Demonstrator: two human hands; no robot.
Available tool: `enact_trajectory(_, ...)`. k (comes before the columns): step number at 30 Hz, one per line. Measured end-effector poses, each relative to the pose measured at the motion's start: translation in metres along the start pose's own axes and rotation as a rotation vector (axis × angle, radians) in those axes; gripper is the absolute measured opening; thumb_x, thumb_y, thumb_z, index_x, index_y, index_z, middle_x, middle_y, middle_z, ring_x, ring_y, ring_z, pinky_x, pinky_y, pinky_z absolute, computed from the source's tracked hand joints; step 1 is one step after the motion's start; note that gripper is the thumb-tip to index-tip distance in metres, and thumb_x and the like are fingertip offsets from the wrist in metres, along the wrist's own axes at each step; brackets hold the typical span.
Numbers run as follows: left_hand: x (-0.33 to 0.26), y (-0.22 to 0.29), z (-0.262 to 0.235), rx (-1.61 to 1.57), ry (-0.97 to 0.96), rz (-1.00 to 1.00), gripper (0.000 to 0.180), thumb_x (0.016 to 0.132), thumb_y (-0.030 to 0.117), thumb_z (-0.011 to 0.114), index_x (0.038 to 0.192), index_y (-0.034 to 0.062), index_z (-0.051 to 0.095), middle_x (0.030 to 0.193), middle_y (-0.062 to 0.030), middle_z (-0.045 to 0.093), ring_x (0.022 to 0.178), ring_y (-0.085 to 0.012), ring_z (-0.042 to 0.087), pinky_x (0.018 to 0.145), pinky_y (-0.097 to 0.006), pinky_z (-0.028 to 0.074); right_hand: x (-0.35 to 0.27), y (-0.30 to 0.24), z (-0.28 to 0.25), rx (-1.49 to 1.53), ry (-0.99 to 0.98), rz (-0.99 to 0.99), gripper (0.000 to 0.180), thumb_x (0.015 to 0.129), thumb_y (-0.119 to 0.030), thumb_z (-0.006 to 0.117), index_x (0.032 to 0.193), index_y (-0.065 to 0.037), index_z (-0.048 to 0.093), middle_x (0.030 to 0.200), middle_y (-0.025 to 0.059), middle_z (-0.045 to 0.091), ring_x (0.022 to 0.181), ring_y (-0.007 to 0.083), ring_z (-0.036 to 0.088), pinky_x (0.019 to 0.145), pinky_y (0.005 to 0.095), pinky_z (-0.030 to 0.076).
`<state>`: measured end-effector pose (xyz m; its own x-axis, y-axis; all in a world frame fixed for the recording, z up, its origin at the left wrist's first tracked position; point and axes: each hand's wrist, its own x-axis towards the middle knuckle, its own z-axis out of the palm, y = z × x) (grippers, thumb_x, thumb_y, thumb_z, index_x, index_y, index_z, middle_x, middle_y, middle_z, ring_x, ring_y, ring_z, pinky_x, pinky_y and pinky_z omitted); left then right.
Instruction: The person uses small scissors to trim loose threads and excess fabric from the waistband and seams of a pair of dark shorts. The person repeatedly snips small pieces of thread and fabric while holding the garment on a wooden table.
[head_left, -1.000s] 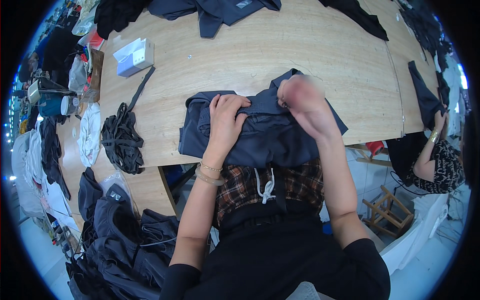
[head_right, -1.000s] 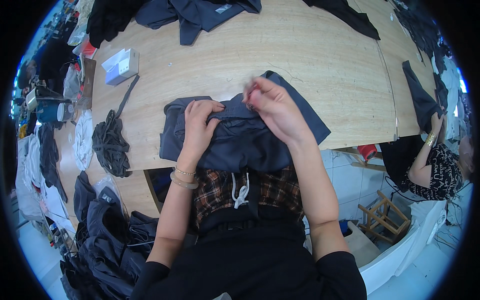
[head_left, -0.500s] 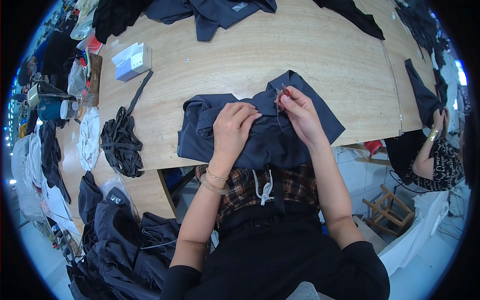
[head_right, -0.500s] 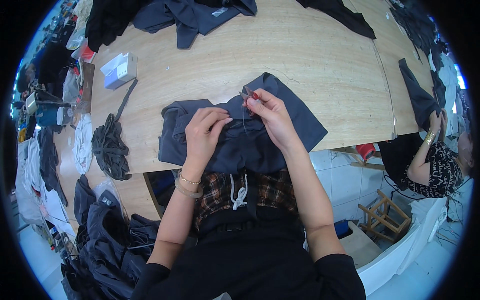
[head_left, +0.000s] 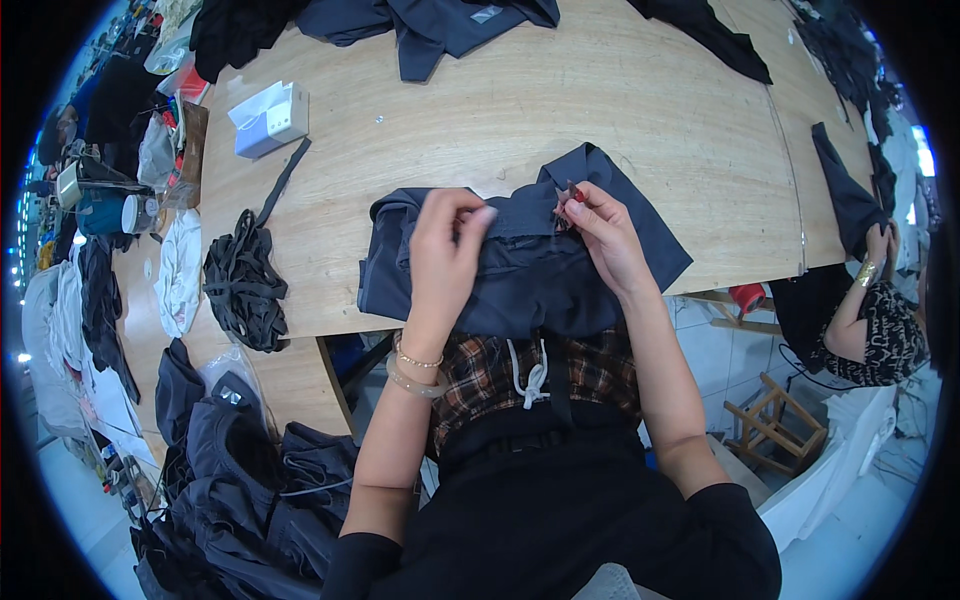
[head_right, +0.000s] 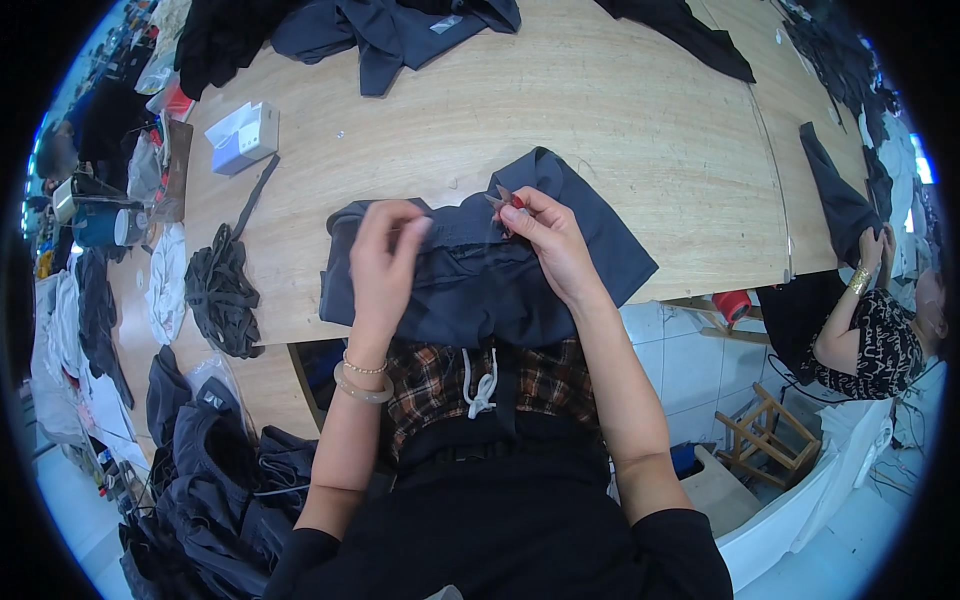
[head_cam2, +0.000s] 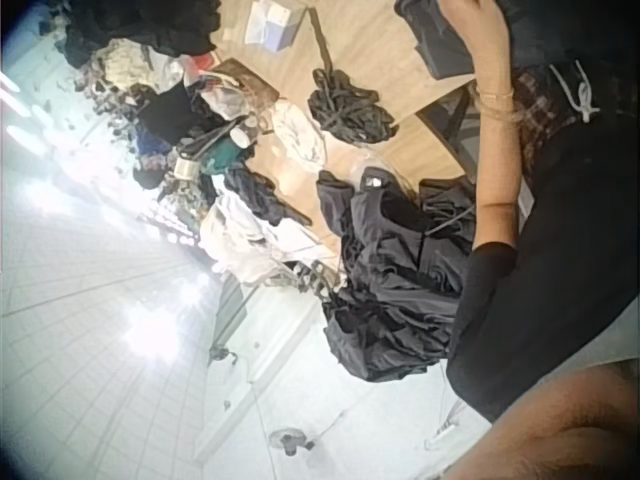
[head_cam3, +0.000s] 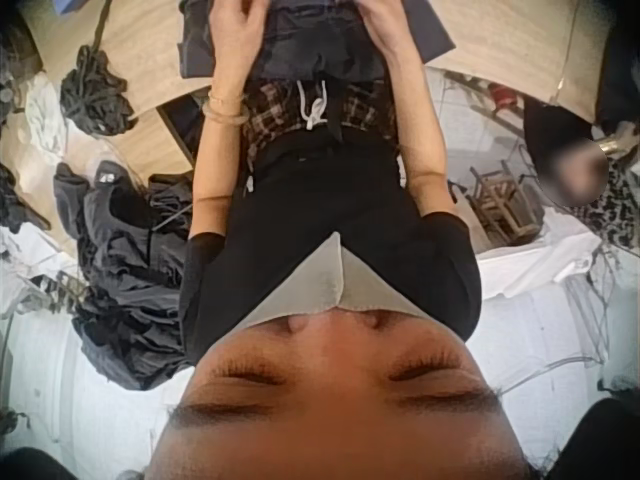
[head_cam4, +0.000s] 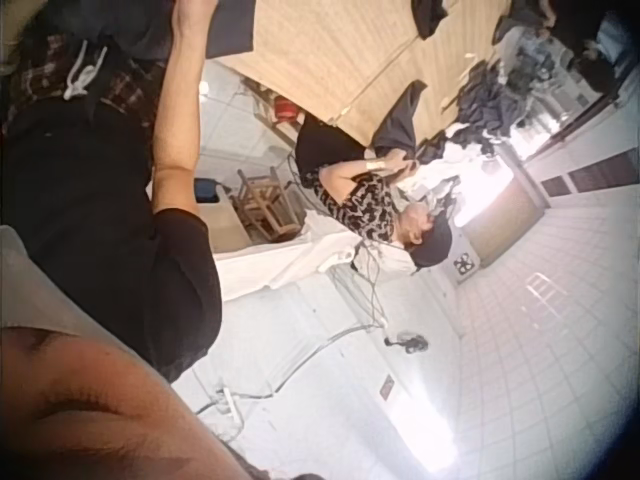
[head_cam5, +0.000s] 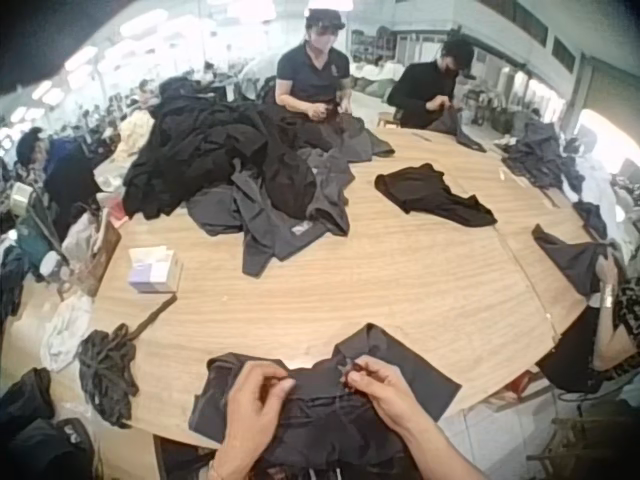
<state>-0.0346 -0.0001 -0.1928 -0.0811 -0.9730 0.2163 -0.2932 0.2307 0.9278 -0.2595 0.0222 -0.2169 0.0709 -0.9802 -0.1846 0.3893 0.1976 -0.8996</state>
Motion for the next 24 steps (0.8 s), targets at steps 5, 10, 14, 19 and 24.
enact_trajectory(5, 0.001, -0.016, 0.012, 0.320, -0.183, 0.069, 0.011, 0.092, 0.009, 0.071, 0.095, 0.0020, 0.063, 0.092, -0.0126, 0.066, 0.079, -0.0346, 0.065, 0.075, -0.040, 0.053, 0.000, 0.002, 0.001, -0.013, 0.015, 0.008, 0.012, 0.100, -0.019, 0.069, 0.101, -0.006, 0.068, 0.098, -0.0014, 0.069, 0.093, 0.0065, 0.060, 0.088, 0.0226, 0.045)
enact_trajectory(10, -0.001, -0.021, 0.012, -0.197, 0.095, -0.353, 0.016, 0.101, 0.012, 0.064, 0.104, 0.0002, 0.054, 0.088, -0.0129, 0.071, 0.078, -0.0246, 0.070, 0.074, -0.035, 0.055, 0.000, 0.003, -0.001, -0.011, 0.015, 0.013, 0.012, 0.100, -0.019, 0.069, 0.102, -0.006, 0.068, 0.099, -0.0013, 0.069, 0.094, 0.0065, 0.060, 0.088, 0.0223, 0.045)
enact_trajectory(14, -0.007, -0.017, 0.013, -0.028, -0.049, -0.127, 0.020, 0.099, 0.012, 0.067, 0.111, 0.0005, 0.057, 0.098, -0.0116, 0.070, 0.081, -0.0224, 0.068, 0.076, -0.033, 0.055, 0.001, 0.004, -0.001, -0.013, 0.013, 0.011, 0.012, 0.100, -0.019, 0.069, 0.102, -0.006, 0.068, 0.099, -0.0011, 0.069, 0.094, 0.0065, 0.060, 0.087, 0.0225, 0.045)
enact_trajectory(19, -0.007, -0.017, 0.017, 0.260, -0.117, 0.175, 0.008, 0.093, 0.009, 0.070, 0.096, 0.0039, 0.064, 0.090, -0.0113, 0.065, 0.077, -0.0325, 0.063, 0.075, -0.036, 0.053, 0.001, 0.005, -0.001, -0.014, 0.009, 0.011, 0.013, 0.101, -0.019, 0.069, 0.102, -0.006, 0.068, 0.099, -0.0006, 0.069, 0.093, 0.0068, 0.060, 0.088, 0.0228, 0.045)
enact_trajectory(24, -0.009, -0.021, 0.013, -0.359, 0.077, -0.169, 0.010, 0.107, 0.009, 0.054, 0.104, 0.0001, 0.051, 0.088, -0.0134, 0.068, 0.082, -0.0197, 0.068, 0.076, -0.029, 0.054, 0.002, 0.004, 0.000, 0.010, 0.015, 0.021, 0.013, 0.101, -0.019, 0.068, 0.102, -0.006, 0.068, 0.099, -0.0002, 0.068, 0.093, 0.0072, 0.059, 0.087, 0.0235, 0.045)
